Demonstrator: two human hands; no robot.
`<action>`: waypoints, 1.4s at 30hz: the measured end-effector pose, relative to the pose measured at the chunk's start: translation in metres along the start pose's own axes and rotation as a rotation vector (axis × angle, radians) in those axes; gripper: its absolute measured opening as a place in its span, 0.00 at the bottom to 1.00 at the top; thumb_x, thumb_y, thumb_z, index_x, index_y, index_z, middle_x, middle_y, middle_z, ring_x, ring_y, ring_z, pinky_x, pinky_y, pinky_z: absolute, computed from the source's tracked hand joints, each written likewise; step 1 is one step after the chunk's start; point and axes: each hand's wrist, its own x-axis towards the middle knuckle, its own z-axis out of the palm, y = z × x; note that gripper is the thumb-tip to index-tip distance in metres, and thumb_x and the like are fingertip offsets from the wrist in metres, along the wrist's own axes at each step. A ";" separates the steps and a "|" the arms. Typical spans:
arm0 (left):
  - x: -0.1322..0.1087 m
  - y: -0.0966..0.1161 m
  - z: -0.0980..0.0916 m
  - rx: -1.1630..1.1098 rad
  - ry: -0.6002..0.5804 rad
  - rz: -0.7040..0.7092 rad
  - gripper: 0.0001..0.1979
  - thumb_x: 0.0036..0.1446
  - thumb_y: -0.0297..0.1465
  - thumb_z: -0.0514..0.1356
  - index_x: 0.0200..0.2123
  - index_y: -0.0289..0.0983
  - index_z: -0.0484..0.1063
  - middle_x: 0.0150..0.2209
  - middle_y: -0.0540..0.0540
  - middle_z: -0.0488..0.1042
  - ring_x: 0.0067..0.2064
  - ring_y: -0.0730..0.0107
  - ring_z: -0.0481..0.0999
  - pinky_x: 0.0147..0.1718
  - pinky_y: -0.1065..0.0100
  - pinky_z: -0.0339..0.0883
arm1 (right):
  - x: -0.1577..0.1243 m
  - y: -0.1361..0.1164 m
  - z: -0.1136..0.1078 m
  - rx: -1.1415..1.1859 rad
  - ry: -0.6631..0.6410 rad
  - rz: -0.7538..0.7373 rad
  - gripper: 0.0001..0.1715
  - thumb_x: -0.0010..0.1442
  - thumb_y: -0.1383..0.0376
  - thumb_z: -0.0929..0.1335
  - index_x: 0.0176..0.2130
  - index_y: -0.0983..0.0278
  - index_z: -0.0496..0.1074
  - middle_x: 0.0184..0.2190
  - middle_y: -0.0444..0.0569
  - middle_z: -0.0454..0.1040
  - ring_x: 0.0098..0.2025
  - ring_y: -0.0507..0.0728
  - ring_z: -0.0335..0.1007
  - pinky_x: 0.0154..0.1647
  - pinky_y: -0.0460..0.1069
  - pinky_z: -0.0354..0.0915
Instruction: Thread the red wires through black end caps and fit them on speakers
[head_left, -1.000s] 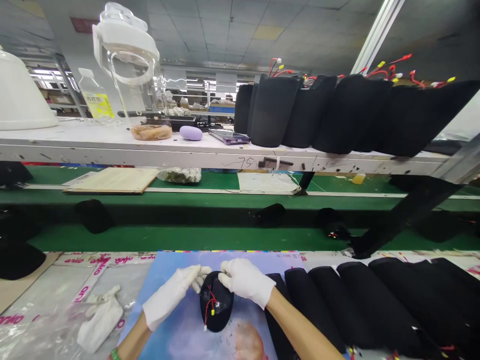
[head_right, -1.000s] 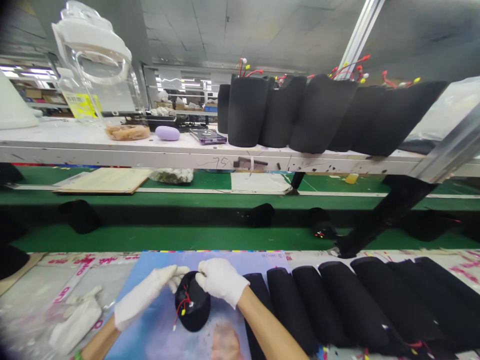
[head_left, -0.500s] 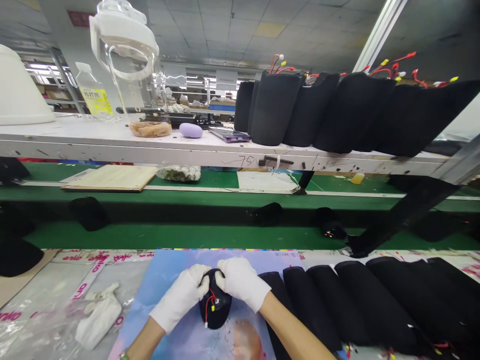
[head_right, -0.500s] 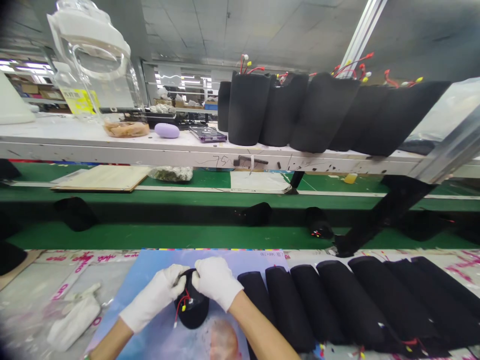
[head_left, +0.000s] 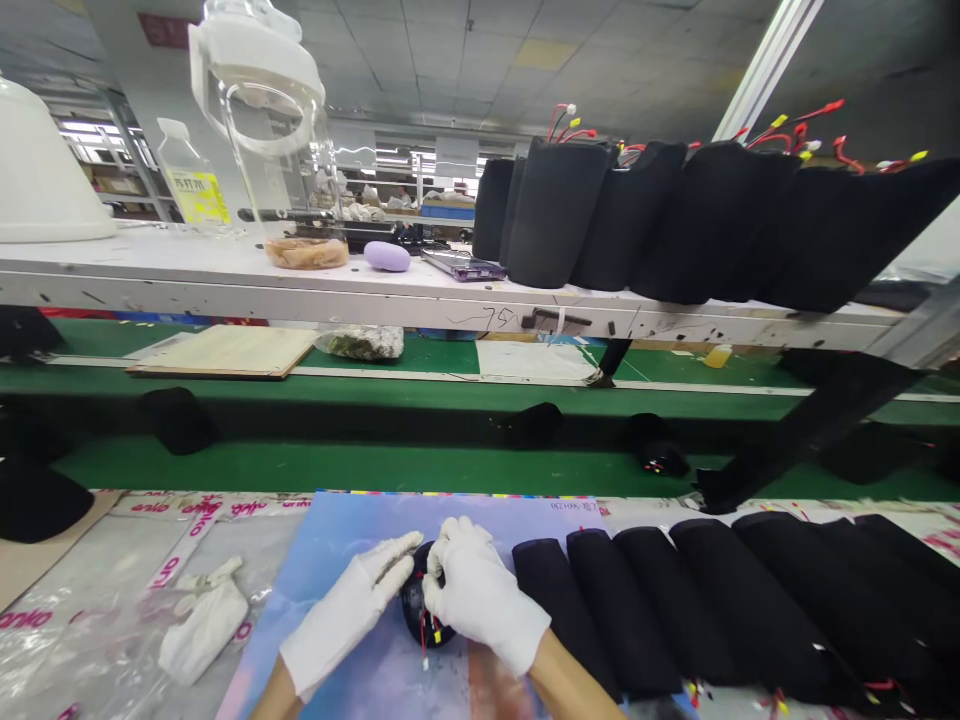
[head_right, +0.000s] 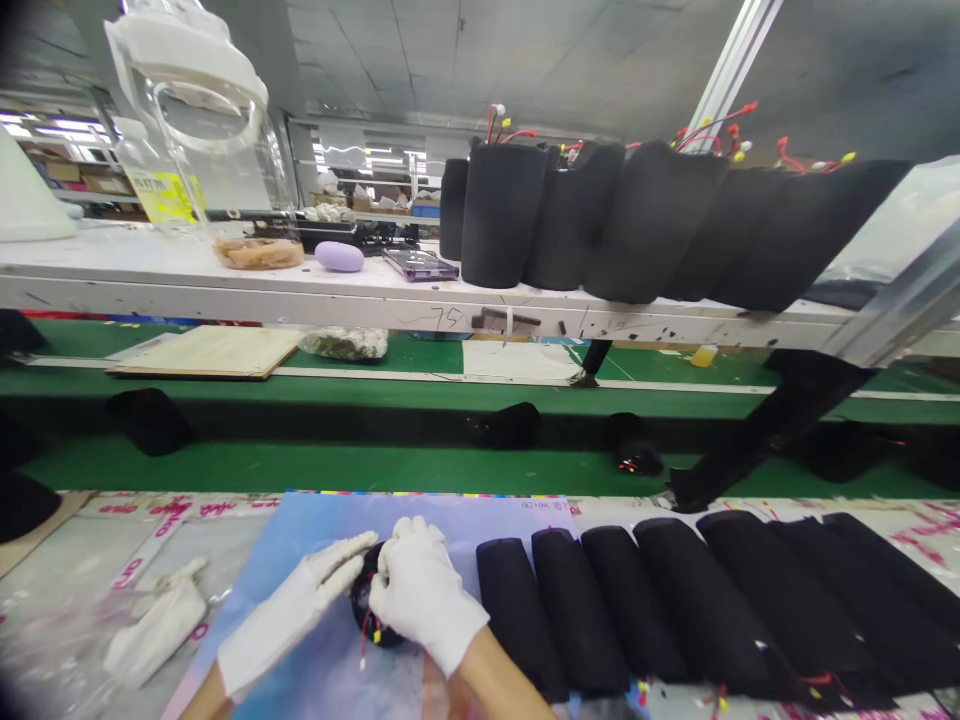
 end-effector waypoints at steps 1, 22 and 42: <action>0.004 -0.003 0.006 0.015 0.018 -0.005 0.20 0.65 0.37 0.53 0.57 0.43 0.74 0.59 0.46 0.74 0.61 0.60 0.73 0.64 0.52 0.60 | 0.002 0.001 -0.001 0.018 0.006 -0.001 0.09 0.49 0.72 0.68 0.22 0.63 0.65 0.31 0.48 0.67 0.39 0.60 0.62 0.41 0.55 0.57; 0.020 -0.003 0.007 0.084 0.070 0.047 0.20 0.58 0.28 0.58 0.55 0.40 0.73 0.45 0.45 0.83 0.41 0.63 0.83 0.45 0.62 0.77 | -0.013 0.032 0.004 0.342 0.239 -0.143 0.22 0.58 0.72 0.67 0.52 0.58 0.69 0.39 0.44 0.74 0.38 0.54 0.71 0.42 0.50 0.68; -0.027 -0.048 0.069 0.417 0.505 0.674 0.14 0.61 0.27 0.60 0.50 0.45 0.73 0.38 0.43 0.84 0.39 0.58 0.84 0.41 0.59 0.78 | -0.062 0.053 0.046 -0.053 0.505 -0.440 0.10 0.70 0.61 0.63 0.45 0.60 0.72 0.37 0.52 0.77 0.37 0.61 0.70 0.37 0.55 0.62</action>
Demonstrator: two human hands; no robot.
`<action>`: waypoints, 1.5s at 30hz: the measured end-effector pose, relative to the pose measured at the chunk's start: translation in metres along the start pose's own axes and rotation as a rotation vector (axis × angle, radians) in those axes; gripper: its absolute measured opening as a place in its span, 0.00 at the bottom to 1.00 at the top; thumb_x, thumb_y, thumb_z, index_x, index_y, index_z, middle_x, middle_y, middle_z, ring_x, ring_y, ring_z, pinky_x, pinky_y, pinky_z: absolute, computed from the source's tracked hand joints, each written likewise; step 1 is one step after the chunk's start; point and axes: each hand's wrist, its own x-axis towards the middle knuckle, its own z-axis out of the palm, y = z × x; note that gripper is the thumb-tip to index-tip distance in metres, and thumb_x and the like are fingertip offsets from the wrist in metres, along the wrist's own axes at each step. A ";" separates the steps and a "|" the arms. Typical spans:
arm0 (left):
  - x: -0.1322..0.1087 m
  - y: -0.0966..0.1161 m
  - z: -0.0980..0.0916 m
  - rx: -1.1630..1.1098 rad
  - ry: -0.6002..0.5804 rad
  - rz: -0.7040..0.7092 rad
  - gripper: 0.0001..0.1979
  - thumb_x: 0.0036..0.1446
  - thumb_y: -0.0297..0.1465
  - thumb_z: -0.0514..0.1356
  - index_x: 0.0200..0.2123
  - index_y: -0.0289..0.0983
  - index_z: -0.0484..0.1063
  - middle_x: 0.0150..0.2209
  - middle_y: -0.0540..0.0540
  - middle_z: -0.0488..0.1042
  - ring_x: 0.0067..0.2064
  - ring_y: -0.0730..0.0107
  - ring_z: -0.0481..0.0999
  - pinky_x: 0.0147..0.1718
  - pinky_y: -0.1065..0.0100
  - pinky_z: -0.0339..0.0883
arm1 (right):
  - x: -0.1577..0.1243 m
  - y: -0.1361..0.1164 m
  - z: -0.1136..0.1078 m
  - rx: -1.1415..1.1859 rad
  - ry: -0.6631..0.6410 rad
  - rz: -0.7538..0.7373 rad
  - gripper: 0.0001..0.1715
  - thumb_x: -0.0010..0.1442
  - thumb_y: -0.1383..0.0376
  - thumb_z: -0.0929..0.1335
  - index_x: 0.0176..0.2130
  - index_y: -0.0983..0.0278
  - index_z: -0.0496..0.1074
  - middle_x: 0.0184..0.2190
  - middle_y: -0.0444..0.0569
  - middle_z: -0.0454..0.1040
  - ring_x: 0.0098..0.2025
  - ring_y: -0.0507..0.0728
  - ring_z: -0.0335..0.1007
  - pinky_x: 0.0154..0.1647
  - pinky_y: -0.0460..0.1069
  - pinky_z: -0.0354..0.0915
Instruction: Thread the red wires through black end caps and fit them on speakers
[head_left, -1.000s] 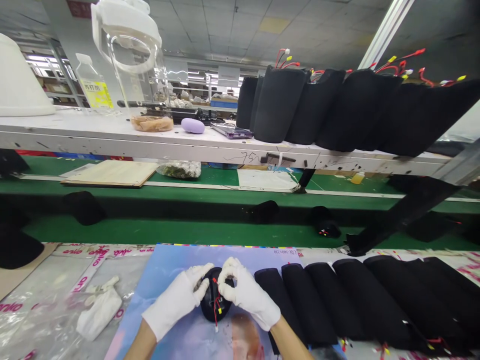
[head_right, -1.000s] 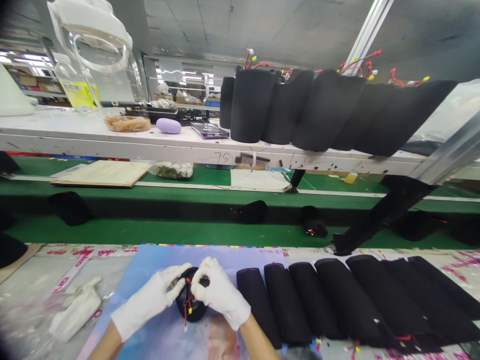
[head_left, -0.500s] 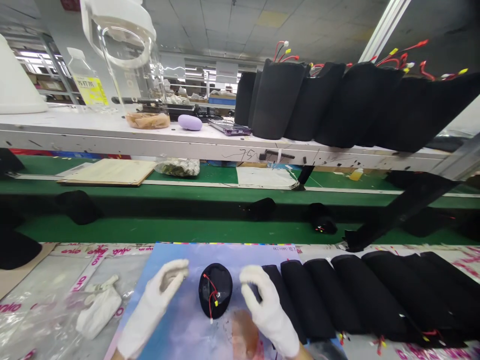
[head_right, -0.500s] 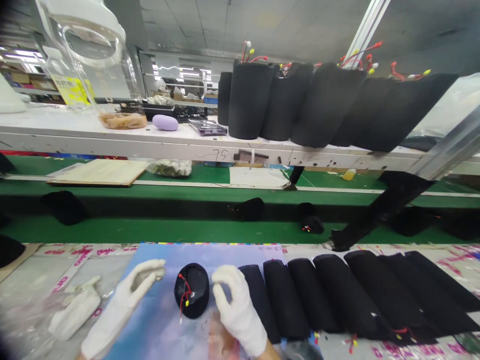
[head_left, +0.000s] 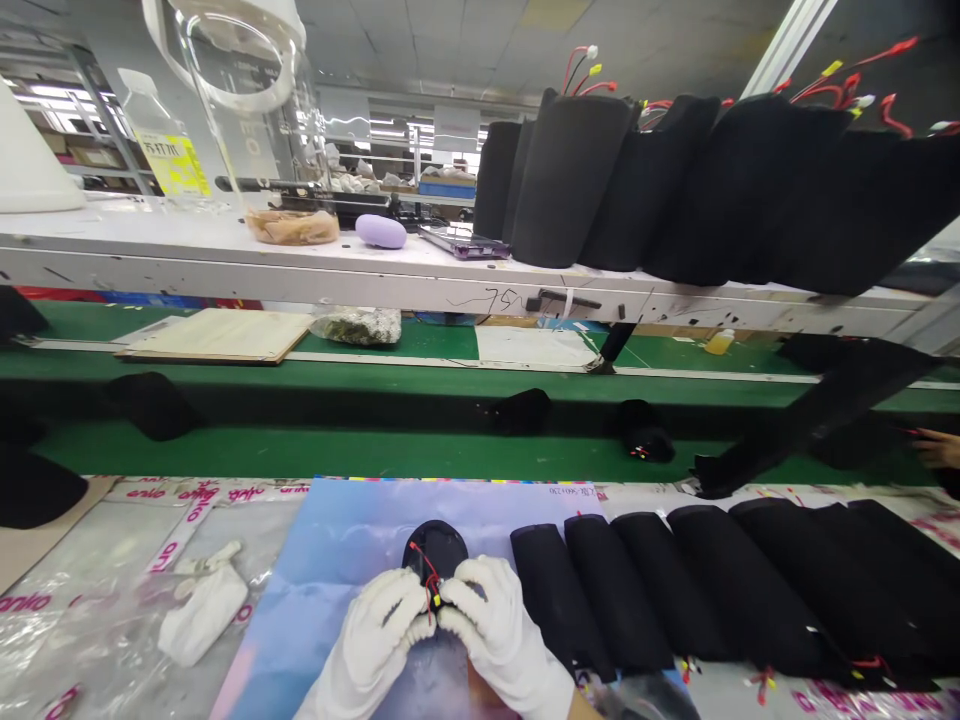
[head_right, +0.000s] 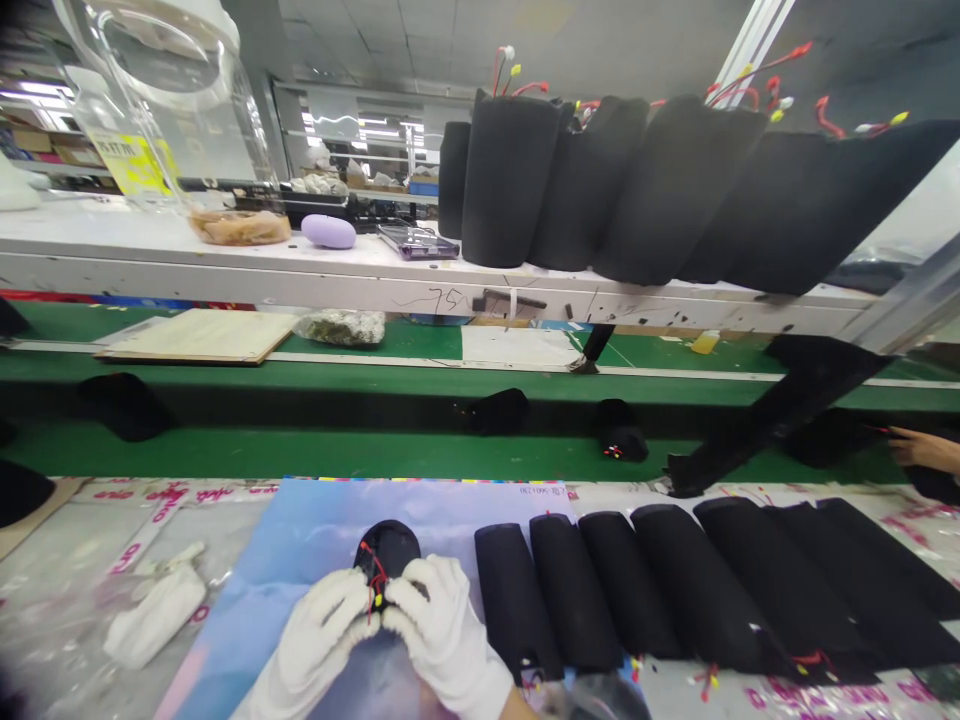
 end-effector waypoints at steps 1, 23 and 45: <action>0.005 0.001 -0.002 -0.007 -0.015 -0.002 0.13 0.61 0.25 0.58 0.47 0.44 0.73 0.36 0.44 0.83 0.37 0.59 0.83 0.38 0.59 0.77 | 0.002 -0.001 0.001 0.008 -0.012 0.015 0.08 0.69 0.61 0.65 0.41 0.60 0.73 0.35 0.51 0.76 0.34 0.60 0.68 0.35 0.54 0.59; 0.007 -0.008 -0.021 -0.445 0.109 -0.486 0.23 0.58 0.31 0.65 0.55 0.46 0.64 0.48 0.47 0.70 0.40 0.69 0.78 0.43 0.65 0.76 | -0.008 0.013 -0.009 0.563 0.091 0.525 0.12 0.61 0.69 0.62 0.45 0.58 0.63 0.39 0.48 0.71 0.37 0.55 0.73 0.42 0.51 0.72; 0.108 -0.074 -0.002 0.045 -0.267 -0.586 0.38 0.51 0.42 0.64 0.63 0.38 0.60 0.63 0.37 0.68 0.61 0.51 0.72 0.60 0.53 0.67 | -0.028 0.060 -0.052 -0.251 0.108 0.669 0.17 0.62 0.69 0.61 0.47 0.61 0.74 0.47 0.57 0.75 0.49 0.66 0.74 0.50 0.65 0.71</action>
